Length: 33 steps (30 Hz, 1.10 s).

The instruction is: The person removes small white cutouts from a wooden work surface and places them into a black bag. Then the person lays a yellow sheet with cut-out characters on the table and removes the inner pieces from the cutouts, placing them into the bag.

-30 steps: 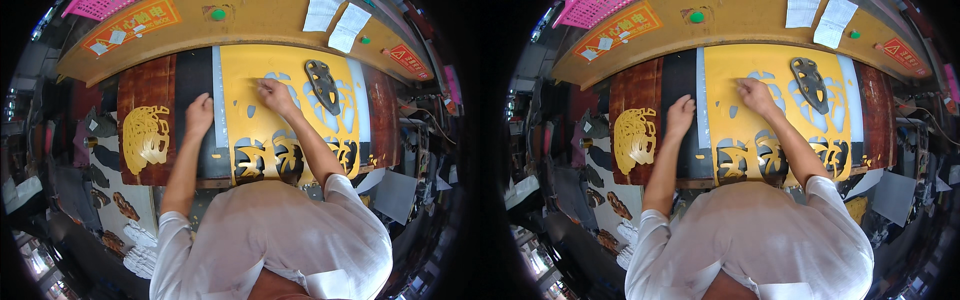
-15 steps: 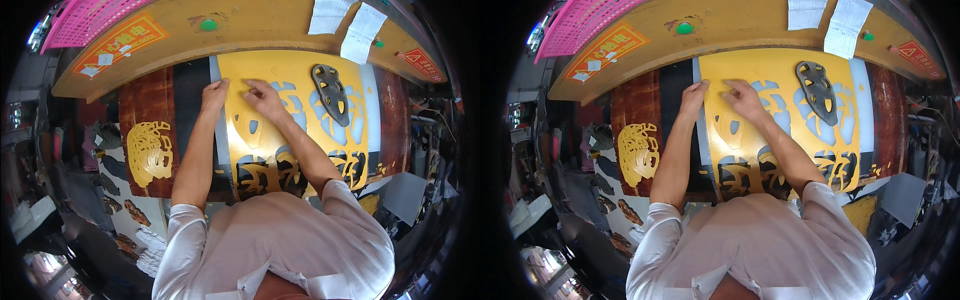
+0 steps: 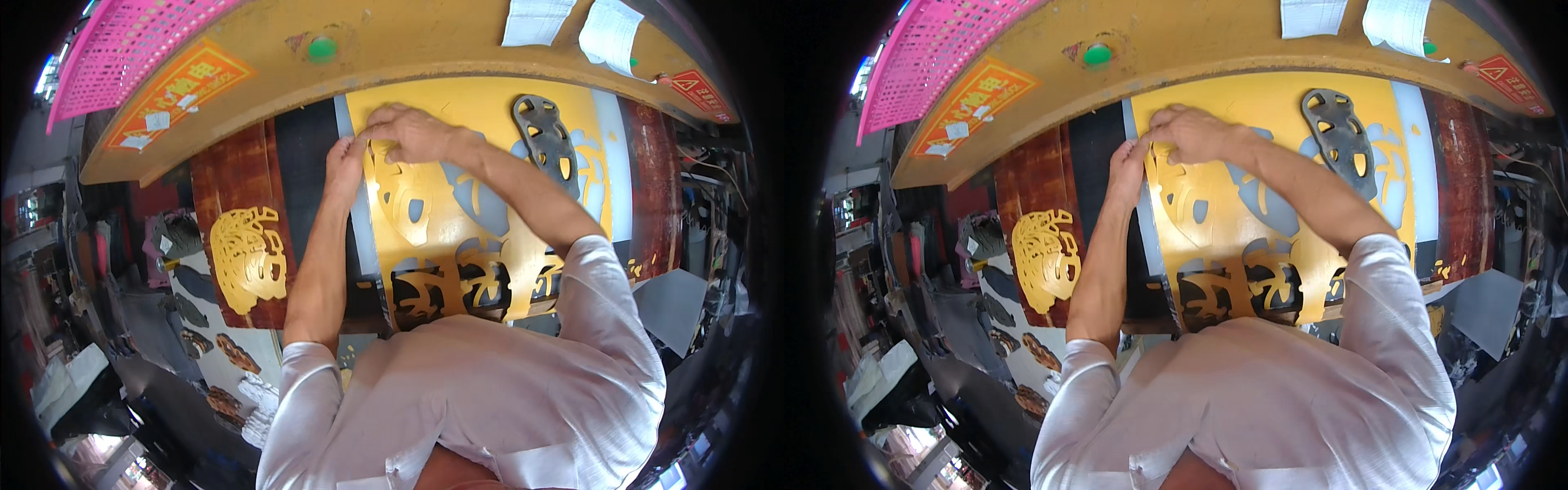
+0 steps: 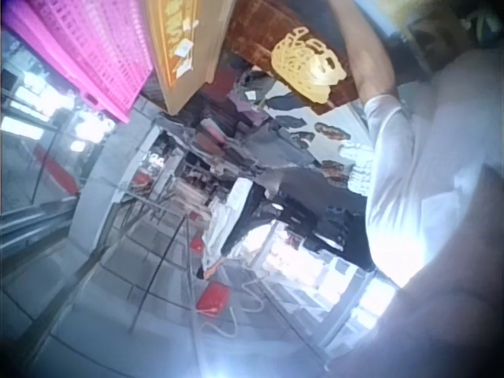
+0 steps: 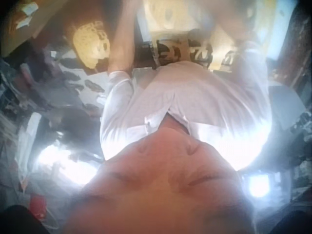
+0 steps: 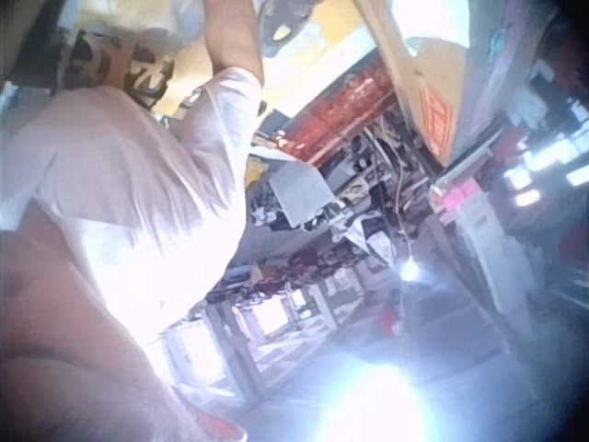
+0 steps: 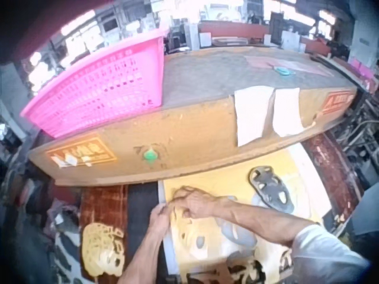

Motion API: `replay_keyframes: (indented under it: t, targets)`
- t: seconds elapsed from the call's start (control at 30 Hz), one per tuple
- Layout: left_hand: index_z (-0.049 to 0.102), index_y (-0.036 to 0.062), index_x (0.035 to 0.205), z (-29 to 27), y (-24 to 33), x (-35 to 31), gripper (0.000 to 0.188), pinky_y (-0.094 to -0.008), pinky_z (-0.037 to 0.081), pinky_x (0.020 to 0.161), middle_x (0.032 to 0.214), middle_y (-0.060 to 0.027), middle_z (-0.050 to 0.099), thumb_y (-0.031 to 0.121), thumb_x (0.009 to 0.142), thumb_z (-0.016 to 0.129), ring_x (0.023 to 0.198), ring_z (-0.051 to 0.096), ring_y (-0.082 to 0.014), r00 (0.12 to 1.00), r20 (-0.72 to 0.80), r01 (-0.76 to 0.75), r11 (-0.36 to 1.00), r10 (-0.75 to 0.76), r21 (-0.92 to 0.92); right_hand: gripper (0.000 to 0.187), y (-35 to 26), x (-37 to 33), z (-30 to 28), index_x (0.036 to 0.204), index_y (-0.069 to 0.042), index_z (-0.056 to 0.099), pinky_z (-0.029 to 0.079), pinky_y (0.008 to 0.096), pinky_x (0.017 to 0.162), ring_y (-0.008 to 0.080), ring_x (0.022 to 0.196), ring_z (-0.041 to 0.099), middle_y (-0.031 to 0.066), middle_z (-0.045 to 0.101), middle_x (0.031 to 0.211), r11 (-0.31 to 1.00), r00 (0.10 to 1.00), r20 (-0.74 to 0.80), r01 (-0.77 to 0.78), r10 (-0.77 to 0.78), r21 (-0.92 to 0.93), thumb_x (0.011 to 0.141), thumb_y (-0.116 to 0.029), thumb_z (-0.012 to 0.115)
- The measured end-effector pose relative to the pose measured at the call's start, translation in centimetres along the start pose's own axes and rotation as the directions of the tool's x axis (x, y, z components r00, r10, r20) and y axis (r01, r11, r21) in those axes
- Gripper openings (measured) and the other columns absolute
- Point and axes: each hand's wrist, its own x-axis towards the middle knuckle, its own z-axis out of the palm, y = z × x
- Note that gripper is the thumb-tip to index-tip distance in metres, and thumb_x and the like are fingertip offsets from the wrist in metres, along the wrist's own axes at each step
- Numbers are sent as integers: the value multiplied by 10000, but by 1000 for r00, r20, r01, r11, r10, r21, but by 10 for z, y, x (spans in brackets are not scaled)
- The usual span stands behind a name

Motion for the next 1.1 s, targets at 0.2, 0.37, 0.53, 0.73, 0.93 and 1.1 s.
replay_keyframes:
  t: [0.2,0.37,0.53,0.73,0.93,1.1]
  targets:
    - [654,-25,1132,4,-1,2,268,-340,545,749,946,-104,729,225,1082,570,848,676,-166,995,-87,-44,992,54,115,365,12,19,-5,1141,-111,781,490,434,1045,321,1210,593,59,689,1202,988,966,241,118,-91,-100,780,-146,822]
    - [628,-24,1105,22,-15,-1,286,-473,559,752,873,-220,729,246,1081,539,814,732,-372,897,-256,-148,791,361,594,156,-26,4,-23,928,-103,765,559,463,750,335,873,692,52,690,834,958,941,334,145,-57,-246,781,-154,764]
    - [629,1,1077,32,-21,-5,288,-516,560,744,816,-246,713,278,1075,548,777,721,-441,799,-327,-235,763,504,602,104,-126,-126,-2,833,-65,696,565,463,655,298,836,714,110,694,837,930,902,426,91,75,-357,772,-146,717]
    - [659,8,1100,38,19,-23,258,-481,597,707,815,-166,734,244,1062,561,748,723,-384,935,-310,-28,907,173,421,241,-162,-193,26,870,2,652,548,489,732,392,834,667,165,646,872,889,878,309,-428,366,161,897,-218,746]
    - [689,-29,1072,50,26,-85,362,-389,588,651,874,-115,724,325,1048,619,770,721,-218,854,-28,-298,533,520,791,293,-192,-182,3,844,2,655,498,479,688,390,786,633,165,623,824,847,917,72,-390,392,361,907,-253,784]
    - [695,-72,1101,63,11,-98,346,-328,583,646,919,-136,737,265,1028,662,752,732,-240,958,71,238,913,-276,331,250,-175,-179,-10,964,4,725,523,419,733,280,831,672,120,673,877,751,865,-155,-310,477,583,956,-240,779]
